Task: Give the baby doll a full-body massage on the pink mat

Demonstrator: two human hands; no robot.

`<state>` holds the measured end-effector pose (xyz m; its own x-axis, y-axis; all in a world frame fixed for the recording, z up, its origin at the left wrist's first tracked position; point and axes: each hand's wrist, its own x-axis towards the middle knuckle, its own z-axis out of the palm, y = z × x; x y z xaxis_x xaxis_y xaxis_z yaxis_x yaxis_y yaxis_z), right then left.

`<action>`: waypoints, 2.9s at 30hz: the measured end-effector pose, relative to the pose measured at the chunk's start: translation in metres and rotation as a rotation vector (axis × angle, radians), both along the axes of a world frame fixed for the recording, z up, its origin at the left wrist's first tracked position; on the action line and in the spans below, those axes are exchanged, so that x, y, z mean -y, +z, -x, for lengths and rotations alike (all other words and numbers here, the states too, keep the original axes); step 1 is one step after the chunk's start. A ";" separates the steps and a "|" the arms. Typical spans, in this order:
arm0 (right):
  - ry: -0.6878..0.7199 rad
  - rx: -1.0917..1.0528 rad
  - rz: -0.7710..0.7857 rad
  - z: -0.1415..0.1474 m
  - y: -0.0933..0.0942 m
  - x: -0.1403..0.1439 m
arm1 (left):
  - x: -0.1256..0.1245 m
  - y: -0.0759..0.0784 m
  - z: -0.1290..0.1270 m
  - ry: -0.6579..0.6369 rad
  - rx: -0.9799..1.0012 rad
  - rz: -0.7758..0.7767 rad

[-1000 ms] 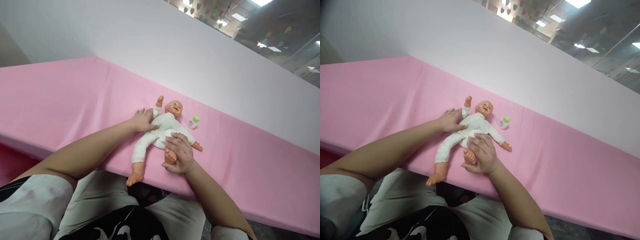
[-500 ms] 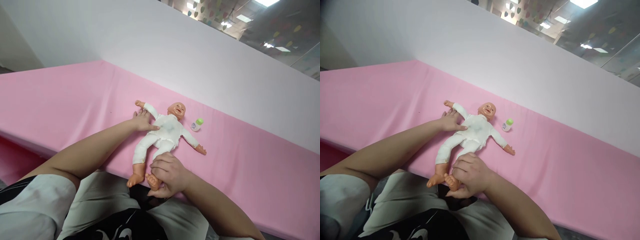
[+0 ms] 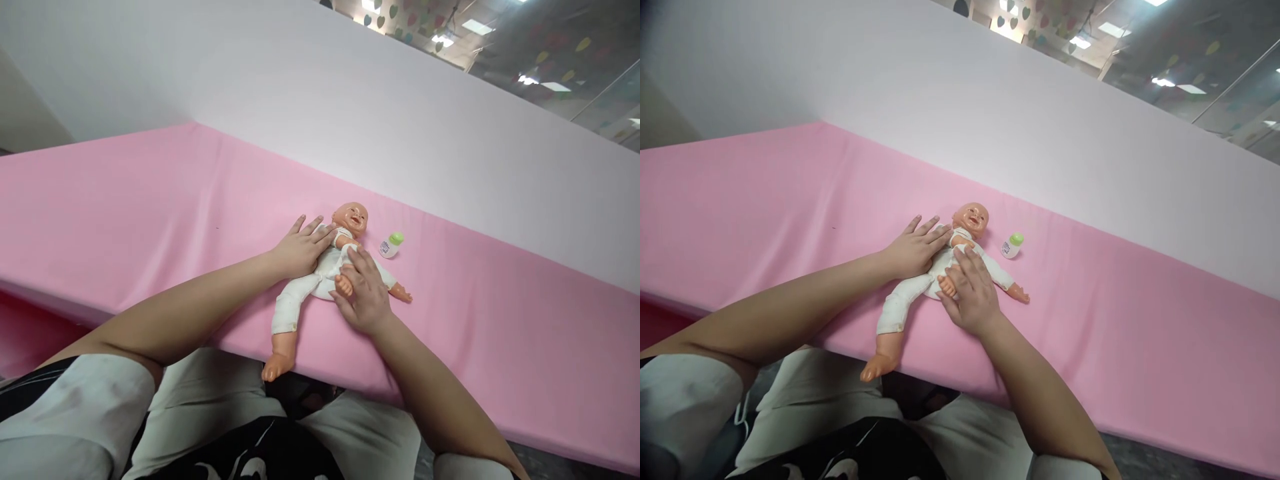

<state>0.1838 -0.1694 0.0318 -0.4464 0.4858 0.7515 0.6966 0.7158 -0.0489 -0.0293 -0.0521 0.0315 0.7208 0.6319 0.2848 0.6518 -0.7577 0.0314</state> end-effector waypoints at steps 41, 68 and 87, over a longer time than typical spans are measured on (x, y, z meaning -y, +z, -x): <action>0.223 0.173 -0.036 0.022 0.011 0.042 | -0.007 -0.001 0.014 0.229 0.037 0.038; 0.203 -0.075 -0.026 0.009 0.008 0.024 | -0.022 -0.007 0.026 0.344 -0.125 0.308; 0.420 -0.097 0.027 0.033 0.018 0.043 | -0.006 0.002 0.021 0.268 -0.080 0.106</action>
<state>0.1504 -0.2128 0.0502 -0.5372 0.2967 0.7895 0.3360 0.9339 -0.1223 -0.0502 -0.0466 0.0338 0.5418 0.8260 0.1555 0.8318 -0.5535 0.0415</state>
